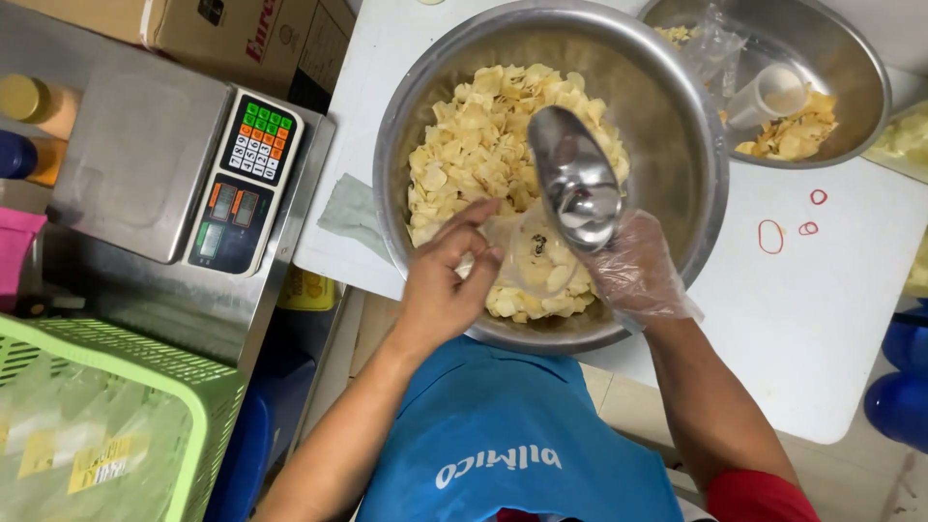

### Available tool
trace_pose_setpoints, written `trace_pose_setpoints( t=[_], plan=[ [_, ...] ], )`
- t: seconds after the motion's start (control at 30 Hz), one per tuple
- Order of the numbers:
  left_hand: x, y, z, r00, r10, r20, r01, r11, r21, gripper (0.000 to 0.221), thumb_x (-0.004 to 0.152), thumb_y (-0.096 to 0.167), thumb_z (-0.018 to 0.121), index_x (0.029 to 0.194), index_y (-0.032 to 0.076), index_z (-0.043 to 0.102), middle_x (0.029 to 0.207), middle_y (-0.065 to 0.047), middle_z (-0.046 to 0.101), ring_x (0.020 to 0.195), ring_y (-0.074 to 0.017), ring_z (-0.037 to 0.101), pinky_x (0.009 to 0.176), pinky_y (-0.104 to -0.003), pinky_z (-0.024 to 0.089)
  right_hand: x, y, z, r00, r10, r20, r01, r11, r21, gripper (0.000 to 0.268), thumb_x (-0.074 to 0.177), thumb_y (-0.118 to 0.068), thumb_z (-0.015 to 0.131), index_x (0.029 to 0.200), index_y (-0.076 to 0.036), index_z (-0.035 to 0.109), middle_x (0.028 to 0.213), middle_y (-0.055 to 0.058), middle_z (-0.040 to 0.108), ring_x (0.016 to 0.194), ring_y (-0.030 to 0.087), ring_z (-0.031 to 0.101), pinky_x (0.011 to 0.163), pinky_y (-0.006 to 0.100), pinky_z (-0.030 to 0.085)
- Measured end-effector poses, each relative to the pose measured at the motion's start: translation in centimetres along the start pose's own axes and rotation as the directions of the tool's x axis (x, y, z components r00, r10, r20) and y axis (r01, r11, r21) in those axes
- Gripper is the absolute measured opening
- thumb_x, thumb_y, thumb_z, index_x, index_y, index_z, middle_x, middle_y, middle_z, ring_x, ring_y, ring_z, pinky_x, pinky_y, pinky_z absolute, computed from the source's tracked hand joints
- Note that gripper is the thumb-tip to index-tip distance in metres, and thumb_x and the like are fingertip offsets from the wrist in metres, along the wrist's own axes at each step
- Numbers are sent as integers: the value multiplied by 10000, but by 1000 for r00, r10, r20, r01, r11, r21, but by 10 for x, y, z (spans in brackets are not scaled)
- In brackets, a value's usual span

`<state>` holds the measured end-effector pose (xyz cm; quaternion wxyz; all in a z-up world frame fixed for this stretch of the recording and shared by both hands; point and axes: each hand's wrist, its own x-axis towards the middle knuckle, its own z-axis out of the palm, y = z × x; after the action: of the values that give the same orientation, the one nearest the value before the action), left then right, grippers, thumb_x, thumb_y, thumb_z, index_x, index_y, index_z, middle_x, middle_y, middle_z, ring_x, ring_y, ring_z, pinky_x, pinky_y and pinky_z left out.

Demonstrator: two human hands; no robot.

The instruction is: Packaging potato chips into small containers, weighing them on a scale, and placing them into a storage crate.

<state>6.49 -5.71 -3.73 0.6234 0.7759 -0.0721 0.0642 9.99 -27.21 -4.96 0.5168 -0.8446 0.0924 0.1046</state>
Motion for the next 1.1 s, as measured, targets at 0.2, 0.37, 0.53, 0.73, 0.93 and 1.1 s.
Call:
trace_pose_setpoints(
  t=[0.2,0.37,0.53,0.73,0.93,1.1],
  plan=[
    [-9,-47,-2,968,109,226,-129,989,73,518,831,316,806,1137,41,491,1395,-248,602,1306,-467,558,1125,-660,355,5,8,14,981,125,149,-125,992,-11,273,858,-193,819,1067,-22,780,920,177,750,846,310,729,823,451,551],
    [-20,-82,5,936,101,337,-159,976,148,1054,766,182,895,1555,-80,247,1388,-364,530,1287,-544,502,1133,-711,322,5,-7,12,928,258,268,-249,966,-69,301,825,-202,771,1046,2,786,898,208,757,806,320,722,746,436,532],
    [-13,-75,-5,990,-7,142,-15,988,153,1080,723,140,889,1572,-50,248,1289,-410,568,1180,-607,569,1030,-720,440,17,-1,-38,939,-29,342,-50,975,218,429,957,-402,607,1100,-6,687,801,93,566,712,168,554,647,336,497],
    [1,-75,-39,998,-9,-57,0,989,-145,1274,690,8,909,1623,88,45,1288,-336,606,1165,-500,643,1054,-687,468,57,134,-34,914,323,-247,-395,556,-731,648,1059,-411,467,1529,31,415,1040,304,721,1047,434,715,882,573,572],
    [1,-78,-54,982,-68,-175,46,991,-126,1317,677,-74,902,1641,106,23,1295,-309,585,1202,-428,626,1118,-606,468,99,163,-17,933,208,-293,-359,532,-767,499,1082,-296,381,1391,66,530,876,229,727,890,397,748,731,522,598],
    [-5,-76,-62,972,-63,-228,52,997,-53,1326,665,-79,903,1636,93,17,1305,-322,583,1207,-430,622,1113,-616,458,179,176,-3,991,128,-40,-124,762,-636,514,1092,-221,471,1476,113,400,1032,347,681,1006,500,684,813,638,531]
  ],
)
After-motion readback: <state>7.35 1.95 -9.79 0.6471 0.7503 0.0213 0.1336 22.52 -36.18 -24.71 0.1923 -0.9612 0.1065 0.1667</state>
